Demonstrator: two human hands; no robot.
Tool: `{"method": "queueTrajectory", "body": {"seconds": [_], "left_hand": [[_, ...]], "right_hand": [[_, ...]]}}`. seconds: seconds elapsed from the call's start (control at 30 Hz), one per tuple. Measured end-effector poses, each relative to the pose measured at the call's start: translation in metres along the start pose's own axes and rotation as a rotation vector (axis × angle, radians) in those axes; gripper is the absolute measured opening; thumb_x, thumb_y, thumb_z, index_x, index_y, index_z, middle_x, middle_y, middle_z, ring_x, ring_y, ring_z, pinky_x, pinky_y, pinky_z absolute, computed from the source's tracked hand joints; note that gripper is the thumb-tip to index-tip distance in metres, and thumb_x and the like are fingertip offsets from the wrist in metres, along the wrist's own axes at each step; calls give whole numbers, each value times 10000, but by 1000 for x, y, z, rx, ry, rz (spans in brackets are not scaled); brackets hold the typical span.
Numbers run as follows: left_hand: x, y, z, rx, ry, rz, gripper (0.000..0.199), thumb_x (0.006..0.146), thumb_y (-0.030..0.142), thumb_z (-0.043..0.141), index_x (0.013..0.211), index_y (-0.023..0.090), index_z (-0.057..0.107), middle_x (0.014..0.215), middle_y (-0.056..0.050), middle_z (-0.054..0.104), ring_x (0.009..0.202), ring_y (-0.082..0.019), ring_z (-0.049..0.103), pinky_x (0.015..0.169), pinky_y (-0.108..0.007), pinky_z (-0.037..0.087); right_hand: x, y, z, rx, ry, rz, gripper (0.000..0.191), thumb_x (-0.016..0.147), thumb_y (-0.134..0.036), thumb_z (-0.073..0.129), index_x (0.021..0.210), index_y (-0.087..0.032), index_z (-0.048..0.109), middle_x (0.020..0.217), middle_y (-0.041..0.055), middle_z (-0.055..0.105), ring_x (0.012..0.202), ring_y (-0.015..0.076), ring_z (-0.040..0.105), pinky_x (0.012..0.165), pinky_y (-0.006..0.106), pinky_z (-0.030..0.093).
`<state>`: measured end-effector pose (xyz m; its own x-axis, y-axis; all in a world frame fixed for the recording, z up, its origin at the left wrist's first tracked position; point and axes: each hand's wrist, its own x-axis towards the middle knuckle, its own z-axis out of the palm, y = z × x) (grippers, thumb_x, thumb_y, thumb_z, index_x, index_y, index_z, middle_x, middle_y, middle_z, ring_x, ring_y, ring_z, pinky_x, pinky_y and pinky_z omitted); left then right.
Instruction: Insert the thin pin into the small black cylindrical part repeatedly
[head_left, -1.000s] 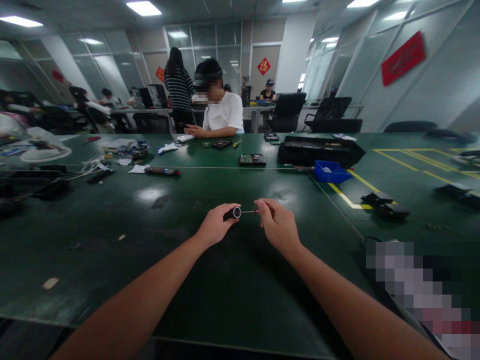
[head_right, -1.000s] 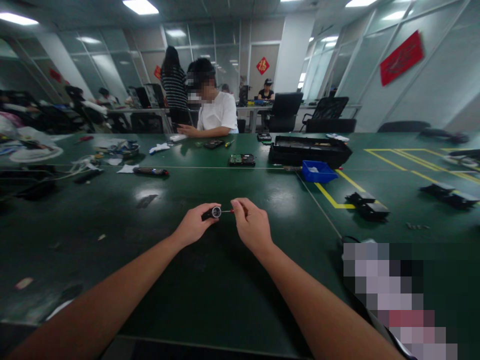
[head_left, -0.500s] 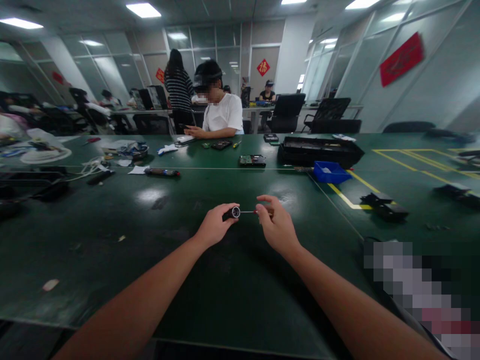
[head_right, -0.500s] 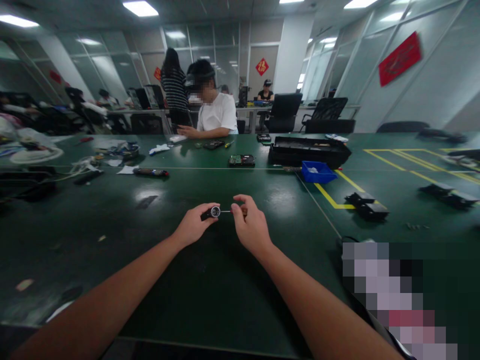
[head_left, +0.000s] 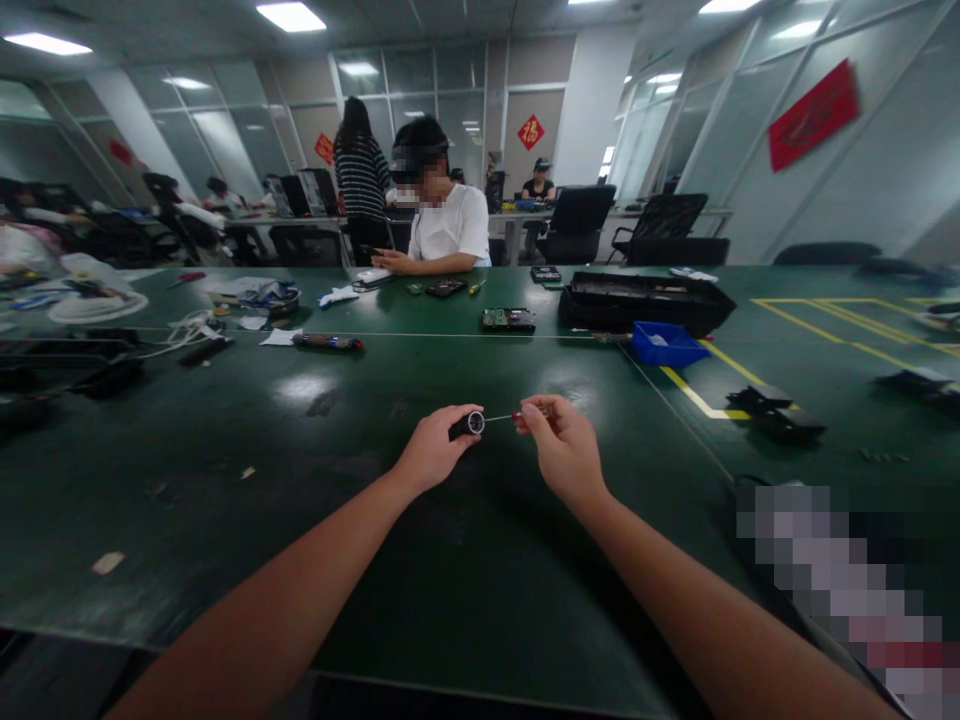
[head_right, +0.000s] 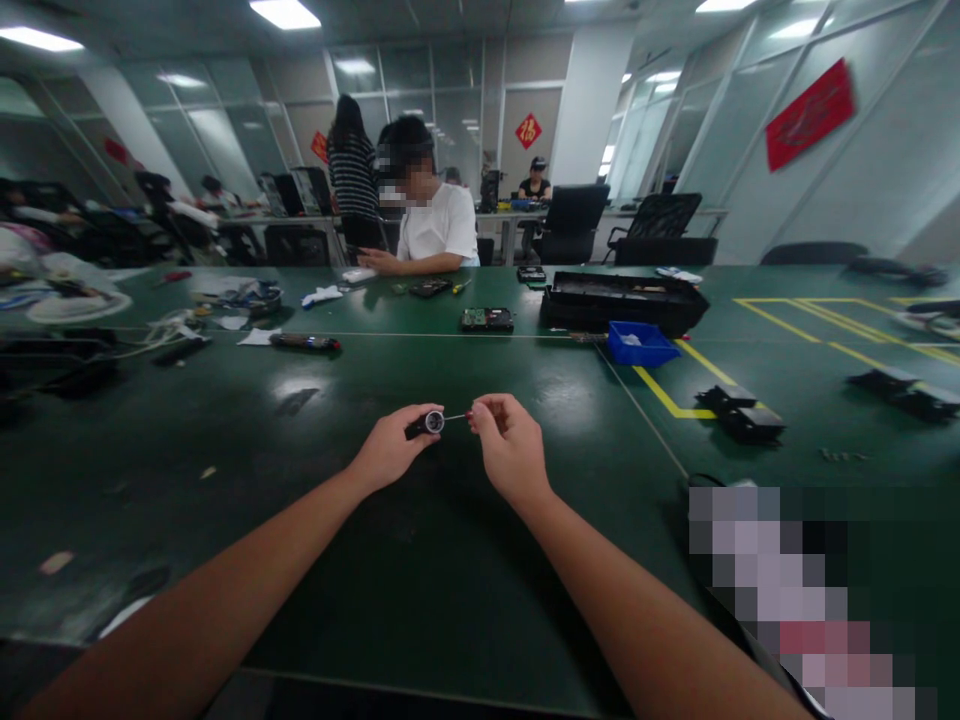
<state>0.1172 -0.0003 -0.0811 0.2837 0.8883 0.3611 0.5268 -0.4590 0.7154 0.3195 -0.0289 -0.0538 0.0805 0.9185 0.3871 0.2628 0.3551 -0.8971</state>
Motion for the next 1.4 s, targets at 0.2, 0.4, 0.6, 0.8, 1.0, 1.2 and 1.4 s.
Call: {"method": "queueTrajectory", "body": {"seconds": [0.2,0.4,0.6,0.8,1.0,1.2,1.4], "left_hand": [[0,-1,0,18,41,9,416,839,181,711,1247,246,662,1265,-36,677,1195,-218,602,1092,-403,421],[4,2,-5,100,-18,156,346,866,193,690,1207,252,675,1242,-36,689,1178,-220,600,1055,-419,423],[4,1,-3,146,-47,119,387,849,202,707,1228,261,663,1221,-41,692,1148,-240,599,1032,-434,422],[4,-1,-2,158,-46,102,398,848,215,714,1240,263,661,1217,-38,689,1144,-244,588,1029,-430,414],[4,0,-3,164,-57,106,408,833,217,732,1234,259,667,1188,-40,698,1109,-240,593,1002,-423,420],[4,-3,-1,198,-107,156,385,832,214,735,1209,258,675,1195,-35,700,1129,-236,591,1024,-440,382],[3,-4,2,216,-168,142,406,823,239,746,1222,257,674,1167,-41,703,1099,-241,598,1017,-437,385]], "right_hand": [[1,2,3,112,11,36,341,933,-492,551,967,-172,663,816,62,699,739,187,673,742,357,548],[12,22,5,388,99,286,349,890,-543,559,872,-201,625,726,43,642,645,189,637,666,374,585],[14,27,4,343,138,284,330,890,-553,536,858,-228,583,709,37,624,624,194,627,629,376,592],[8,16,2,181,143,130,333,933,-517,503,926,-201,608,797,39,651,686,171,626,651,326,540],[3,6,0,-58,102,36,298,971,-462,476,932,-196,606,770,30,653,697,173,615,664,314,484],[0,-4,-3,-294,-23,-96,264,983,-434,475,917,-215,605,748,22,659,666,177,613,633,303,436],[3,-7,-5,-428,-93,-186,220,983,-379,460,912,-211,583,748,26,664,677,184,626,649,302,433]]}}
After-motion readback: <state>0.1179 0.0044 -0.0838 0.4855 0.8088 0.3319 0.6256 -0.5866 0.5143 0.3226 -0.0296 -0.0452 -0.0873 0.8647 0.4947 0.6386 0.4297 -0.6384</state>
